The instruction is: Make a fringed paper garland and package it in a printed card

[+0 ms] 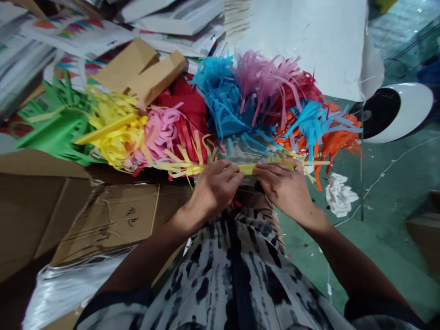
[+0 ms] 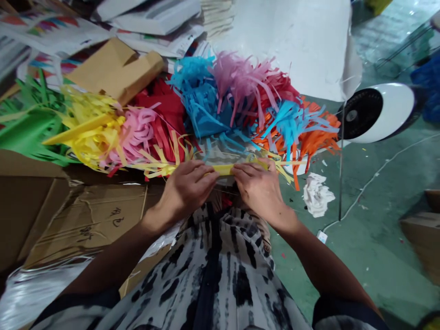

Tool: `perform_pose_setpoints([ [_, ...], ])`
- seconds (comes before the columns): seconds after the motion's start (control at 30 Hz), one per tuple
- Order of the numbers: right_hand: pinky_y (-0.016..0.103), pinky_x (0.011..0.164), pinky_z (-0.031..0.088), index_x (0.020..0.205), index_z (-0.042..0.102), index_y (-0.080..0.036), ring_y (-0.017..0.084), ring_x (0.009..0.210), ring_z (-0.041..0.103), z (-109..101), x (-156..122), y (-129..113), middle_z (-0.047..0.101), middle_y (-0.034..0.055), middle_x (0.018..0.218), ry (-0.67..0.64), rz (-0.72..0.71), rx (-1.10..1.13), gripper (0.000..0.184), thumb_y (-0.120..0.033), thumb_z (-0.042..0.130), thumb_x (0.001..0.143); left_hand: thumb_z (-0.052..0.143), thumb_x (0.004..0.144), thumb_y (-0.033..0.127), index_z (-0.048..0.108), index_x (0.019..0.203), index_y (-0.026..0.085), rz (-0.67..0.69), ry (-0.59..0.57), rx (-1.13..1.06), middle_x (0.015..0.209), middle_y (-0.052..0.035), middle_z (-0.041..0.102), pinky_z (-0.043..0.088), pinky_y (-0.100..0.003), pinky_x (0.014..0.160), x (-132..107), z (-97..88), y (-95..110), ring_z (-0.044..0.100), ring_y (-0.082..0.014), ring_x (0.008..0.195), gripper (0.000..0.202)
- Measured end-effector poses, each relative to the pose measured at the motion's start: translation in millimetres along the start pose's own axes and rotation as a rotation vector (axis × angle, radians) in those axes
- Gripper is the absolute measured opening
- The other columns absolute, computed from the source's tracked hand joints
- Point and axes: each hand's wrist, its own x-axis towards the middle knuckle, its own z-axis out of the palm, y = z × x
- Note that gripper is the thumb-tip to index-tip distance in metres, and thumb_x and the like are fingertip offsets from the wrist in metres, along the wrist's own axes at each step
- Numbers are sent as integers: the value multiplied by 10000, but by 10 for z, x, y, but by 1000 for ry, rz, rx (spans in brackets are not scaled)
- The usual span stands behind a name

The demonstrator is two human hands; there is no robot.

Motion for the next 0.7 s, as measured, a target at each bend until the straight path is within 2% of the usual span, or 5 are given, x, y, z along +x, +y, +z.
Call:
perform_pose_setpoints([
  [0.13, 456, 1095, 333, 1176, 757, -238, 222, 1116, 751, -32, 33, 28, 806, 16, 1252, -30, -9, -2, 229, -217, 556, 1067, 558, 1026, 127, 744, 1031, 117, 67, -62, 43, 1034, -114, 778, 573, -373, 747, 95, 201, -9, 690, -249, 903, 186],
  [0.37, 436, 1027, 330, 1162, 755, -250, 244, 1083, 671, 11, 63, 73, 794, 43, 1190, -20, -46, -78, 212, -213, 579, 1051, 550, 1030, 127, 732, 1076, 111, 1, -27, -17, 1034, -128, 761, 573, -380, 763, 48, 206, -46, 686, -254, 927, 188],
  [0.53, 431, 1022, 304, 1064, 733, -235, 235, 1009, 622, 57, 86, 71, 778, 40, 1043, -22, -42, -136, 200, -202, 535, 1070, 607, 1046, 242, 730, 1078, 138, -63, 19, -3, 1009, -98, 768, 558, -363, 770, 72, 274, -3, 684, -237, 911, 165],
  [0.7, 435, 963, 296, 1019, 708, -221, 260, 1010, 587, 42, 133, 97, 757, 58, 1006, -55, 33, -133, 235, -291, 496, 1092, 597, 1032, 157, 732, 1063, 161, -97, 41, 2, 998, -80, 772, 517, -355, 751, 35, 279, -2, 672, -233, 906, 139],
])
